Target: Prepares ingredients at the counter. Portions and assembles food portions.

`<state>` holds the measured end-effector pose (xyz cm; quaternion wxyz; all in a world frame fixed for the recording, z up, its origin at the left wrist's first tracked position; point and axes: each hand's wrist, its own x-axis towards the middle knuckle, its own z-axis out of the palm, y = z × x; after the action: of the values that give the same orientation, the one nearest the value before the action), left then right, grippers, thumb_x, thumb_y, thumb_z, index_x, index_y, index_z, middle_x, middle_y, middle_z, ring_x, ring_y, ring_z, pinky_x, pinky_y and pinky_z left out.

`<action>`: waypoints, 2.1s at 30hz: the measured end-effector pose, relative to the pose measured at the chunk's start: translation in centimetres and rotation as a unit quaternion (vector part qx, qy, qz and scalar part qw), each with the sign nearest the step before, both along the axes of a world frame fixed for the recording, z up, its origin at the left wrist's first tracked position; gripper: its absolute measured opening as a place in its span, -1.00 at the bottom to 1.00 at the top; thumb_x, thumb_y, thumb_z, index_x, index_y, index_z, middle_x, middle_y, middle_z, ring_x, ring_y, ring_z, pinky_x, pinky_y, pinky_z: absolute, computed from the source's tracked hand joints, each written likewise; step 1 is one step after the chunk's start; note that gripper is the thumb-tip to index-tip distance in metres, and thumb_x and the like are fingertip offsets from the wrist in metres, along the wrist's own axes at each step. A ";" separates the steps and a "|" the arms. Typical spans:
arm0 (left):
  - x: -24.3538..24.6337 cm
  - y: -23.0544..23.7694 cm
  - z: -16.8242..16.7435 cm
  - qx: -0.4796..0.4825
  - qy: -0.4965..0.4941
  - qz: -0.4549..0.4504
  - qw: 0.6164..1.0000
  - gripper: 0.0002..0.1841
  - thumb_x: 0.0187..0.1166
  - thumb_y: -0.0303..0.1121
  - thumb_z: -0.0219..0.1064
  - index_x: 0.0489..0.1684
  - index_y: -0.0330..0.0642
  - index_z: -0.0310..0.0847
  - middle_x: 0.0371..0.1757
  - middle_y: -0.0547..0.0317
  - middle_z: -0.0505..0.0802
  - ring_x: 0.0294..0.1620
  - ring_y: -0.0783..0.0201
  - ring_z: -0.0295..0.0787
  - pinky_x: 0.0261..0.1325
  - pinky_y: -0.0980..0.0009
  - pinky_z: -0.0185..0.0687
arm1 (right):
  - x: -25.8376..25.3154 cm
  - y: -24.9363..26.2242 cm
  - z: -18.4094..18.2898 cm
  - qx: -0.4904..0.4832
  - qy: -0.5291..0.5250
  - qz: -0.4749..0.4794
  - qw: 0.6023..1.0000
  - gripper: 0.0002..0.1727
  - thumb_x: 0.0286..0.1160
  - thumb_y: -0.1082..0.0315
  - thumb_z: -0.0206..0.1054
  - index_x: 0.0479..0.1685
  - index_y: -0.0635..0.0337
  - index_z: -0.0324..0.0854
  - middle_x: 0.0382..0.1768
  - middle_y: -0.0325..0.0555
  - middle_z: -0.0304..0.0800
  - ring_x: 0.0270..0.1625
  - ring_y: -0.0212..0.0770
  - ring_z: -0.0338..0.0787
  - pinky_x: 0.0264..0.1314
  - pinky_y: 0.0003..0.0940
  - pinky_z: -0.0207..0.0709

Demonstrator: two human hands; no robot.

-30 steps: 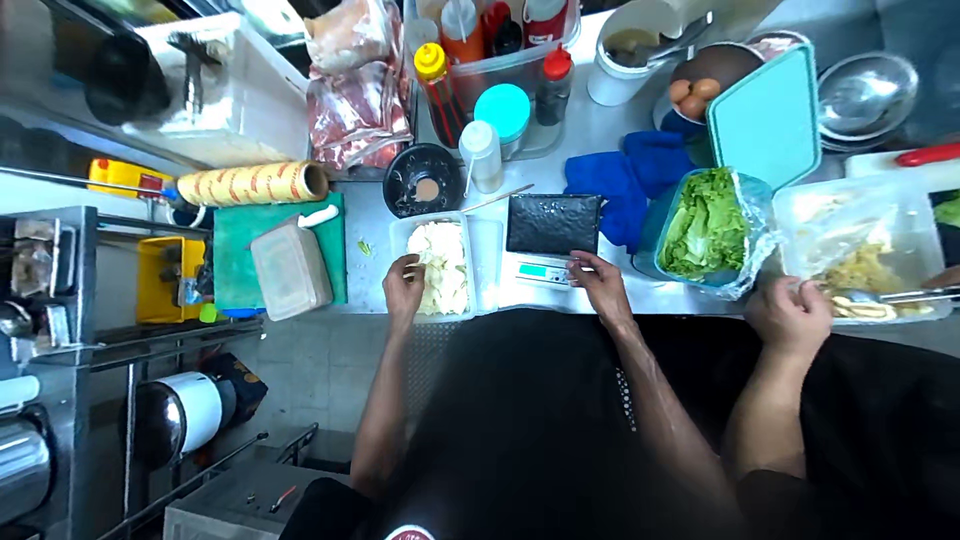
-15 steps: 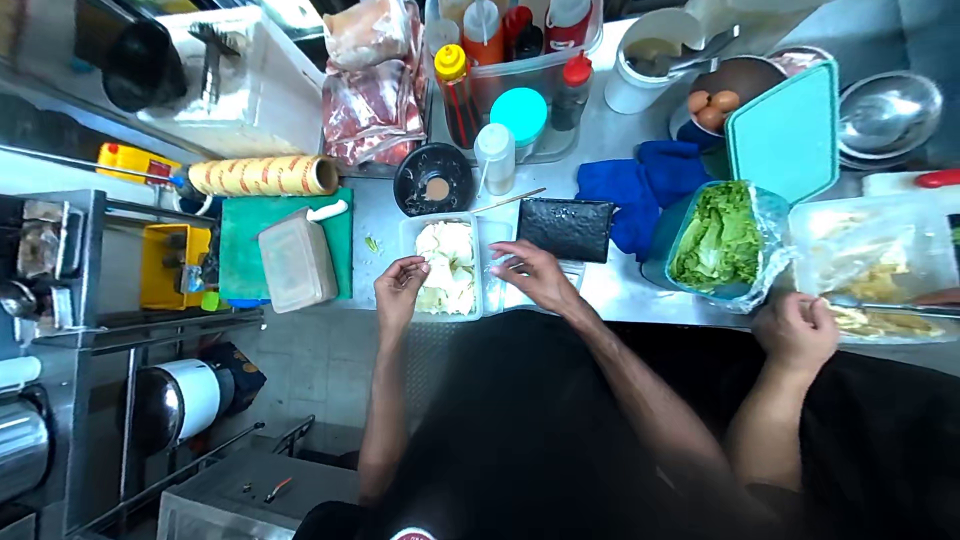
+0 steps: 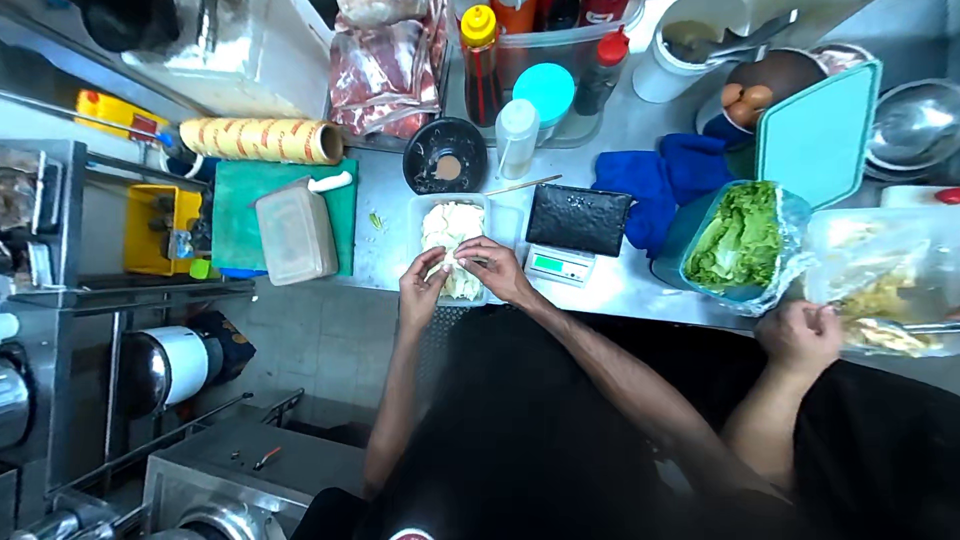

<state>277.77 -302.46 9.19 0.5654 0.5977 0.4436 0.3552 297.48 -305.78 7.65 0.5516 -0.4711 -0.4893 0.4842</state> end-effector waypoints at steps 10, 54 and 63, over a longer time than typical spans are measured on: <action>-1.1 0.3 0.2 -0.186 -0.161 0.036 0.969 -0.51 0.39 -0.64 0.51 0.35 -0.20 0.66 0.20 0.00 0.81 0.04 0.16 0.82 0.10 0.24 0.82 | 0.8 -1.2 2.2 -0.116 0.144 0.062 0.981 -0.64 0.30 0.67 0.46 0.12 0.33 0.65 -0.01 0.02 0.80 -0.20 -0.23 0.81 -0.09 -0.32 0.78; -5.0 0.2 1.3 -0.240 -0.242 0.302 0.890 -0.73 0.72 -0.59 0.17 0.32 -0.28 0.51 0.21 -0.25 0.81 0.19 -0.19 0.85 0.28 -0.12 0.77 | -2.6 5.9 -2.4 -0.004 -0.417 0.075 0.906 -0.65 0.72 0.10 0.23 0.13 0.07 0.85 0.09 0.01 0.81 0.21 0.05 0.71 0.31 -0.03 0.58; 0.8 0.6 1.6 -0.232 -0.186 0.145 0.944 -0.61 0.66 -0.33 0.38 0.45 -0.04 0.56 0.20 0.15 0.78 0.04 0.27 0.79 0.15 0.25 0.77 | -1.1 3.2 2.6 -0.030 -0.257 0.110 0.960 -0.45 0.66 0.05 0.32 0.52 0.16 0.63 0.40 0.19 0.60 0.31 0.11 0.64 0.40 0.02 0.54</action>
<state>278.56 -301.85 10.78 0.7031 0.3026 0.4828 0.4255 296.40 -302.56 10.24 0.3359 -0.5390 -0.6490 0.4190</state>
